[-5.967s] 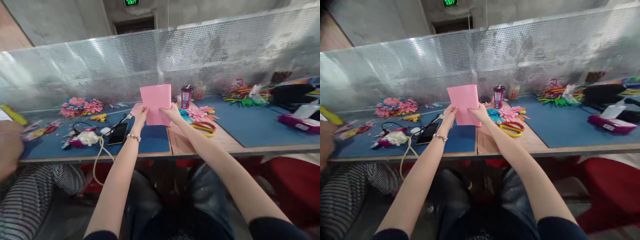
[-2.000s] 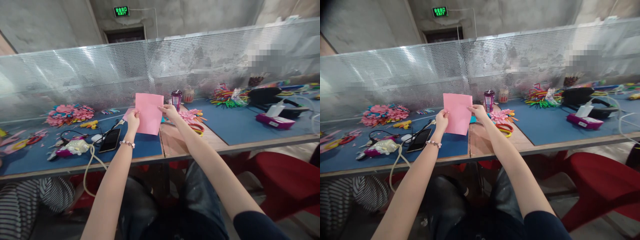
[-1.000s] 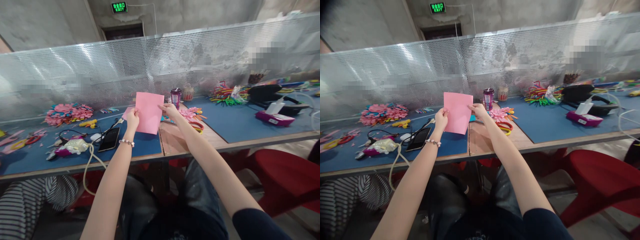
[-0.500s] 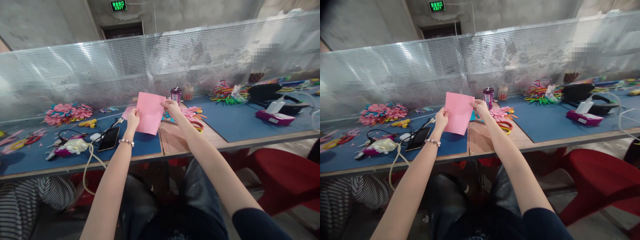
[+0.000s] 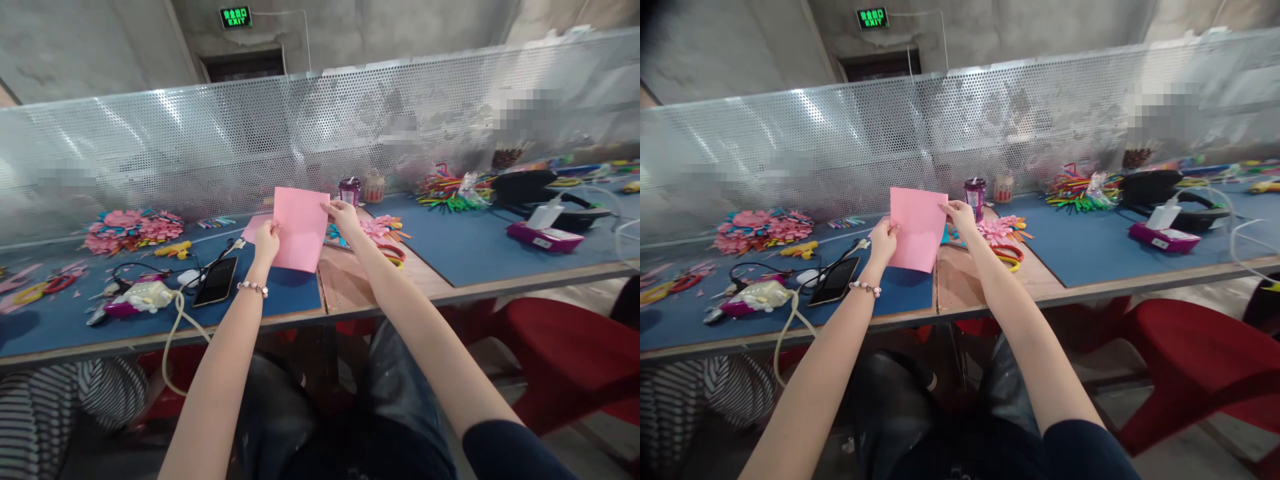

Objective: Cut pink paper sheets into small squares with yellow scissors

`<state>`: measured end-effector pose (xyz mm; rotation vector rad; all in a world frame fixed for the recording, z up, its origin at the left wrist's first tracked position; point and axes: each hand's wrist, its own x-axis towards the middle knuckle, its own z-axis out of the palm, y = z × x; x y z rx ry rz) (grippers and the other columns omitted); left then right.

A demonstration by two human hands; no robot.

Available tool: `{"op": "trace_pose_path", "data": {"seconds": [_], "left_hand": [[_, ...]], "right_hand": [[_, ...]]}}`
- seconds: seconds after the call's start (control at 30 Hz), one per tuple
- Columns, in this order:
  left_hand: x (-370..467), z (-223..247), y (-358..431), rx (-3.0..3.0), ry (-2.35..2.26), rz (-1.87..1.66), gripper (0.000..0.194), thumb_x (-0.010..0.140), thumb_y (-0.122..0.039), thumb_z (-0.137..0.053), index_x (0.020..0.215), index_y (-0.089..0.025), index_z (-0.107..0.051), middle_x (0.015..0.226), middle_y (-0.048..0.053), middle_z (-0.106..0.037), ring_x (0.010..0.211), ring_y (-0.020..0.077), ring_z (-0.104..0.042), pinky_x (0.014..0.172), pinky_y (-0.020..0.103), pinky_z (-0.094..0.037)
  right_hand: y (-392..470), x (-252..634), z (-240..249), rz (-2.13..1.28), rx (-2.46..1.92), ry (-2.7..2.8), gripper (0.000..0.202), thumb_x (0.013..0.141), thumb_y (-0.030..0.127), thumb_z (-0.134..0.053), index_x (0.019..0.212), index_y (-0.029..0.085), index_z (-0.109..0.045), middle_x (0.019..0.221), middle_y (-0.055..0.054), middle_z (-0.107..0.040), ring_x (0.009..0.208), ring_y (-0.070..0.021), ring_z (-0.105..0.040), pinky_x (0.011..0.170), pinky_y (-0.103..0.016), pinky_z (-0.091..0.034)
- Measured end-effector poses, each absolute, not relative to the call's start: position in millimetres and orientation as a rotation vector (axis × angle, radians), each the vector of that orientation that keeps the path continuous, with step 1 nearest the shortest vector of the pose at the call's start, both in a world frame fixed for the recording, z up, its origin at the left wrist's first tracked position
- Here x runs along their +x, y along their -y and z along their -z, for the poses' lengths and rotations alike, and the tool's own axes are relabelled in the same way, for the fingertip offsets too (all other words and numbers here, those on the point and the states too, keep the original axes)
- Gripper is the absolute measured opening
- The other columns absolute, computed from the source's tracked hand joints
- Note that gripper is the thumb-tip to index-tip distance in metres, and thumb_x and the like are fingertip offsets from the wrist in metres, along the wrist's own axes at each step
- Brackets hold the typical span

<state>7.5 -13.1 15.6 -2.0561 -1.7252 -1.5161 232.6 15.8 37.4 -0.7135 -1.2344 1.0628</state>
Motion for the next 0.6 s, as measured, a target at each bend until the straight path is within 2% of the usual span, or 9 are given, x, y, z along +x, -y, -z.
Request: {"op": "trace_pose_path", "data": {"seconds": [0.3, 0.6], "left_hand": [[9.5, -13.1, 12.4, -2.110, 1.713, 1.526, 0.017, 0.092, -0.027, -0.052, 0.084, -0.014, -0.060, 0.076, 0.001, -0.061, 0.073, 0.0148, -0.058, 0.076, 0.034, -0.046], [11.5, -12.5, 12.3, -2.118, 1.694, 1.535, 0.014, 0.090, -0.024, -0.051, 0.081, -0.015, -0.057, 0.076, 0.003, -0.062, 0.075, 0.0183, -0.059, 0.077, 0.034, -0.044]], "right_hand": [[-23.8, 236.7, -34.2, -1.015, -0.745, 1.218, 0.026, 0.092, 0.032, -0.058, 0.111, 0.014, -0.060, 0.107, -0.006, -0.063, 0.088, -0.0165, -0.064, 0.075, -0.035, -0.055], [-23.4, 240.3, -34.4, -1.004, -0.725, 1.204, 0.025, 0.091, 0.031, -0.058, 0.109, 0.014, -0.060, 0.105, -0.006, -0.064, 0.087, -0.0161, -0.063, 0.075, -0.035, -0.055]]}}
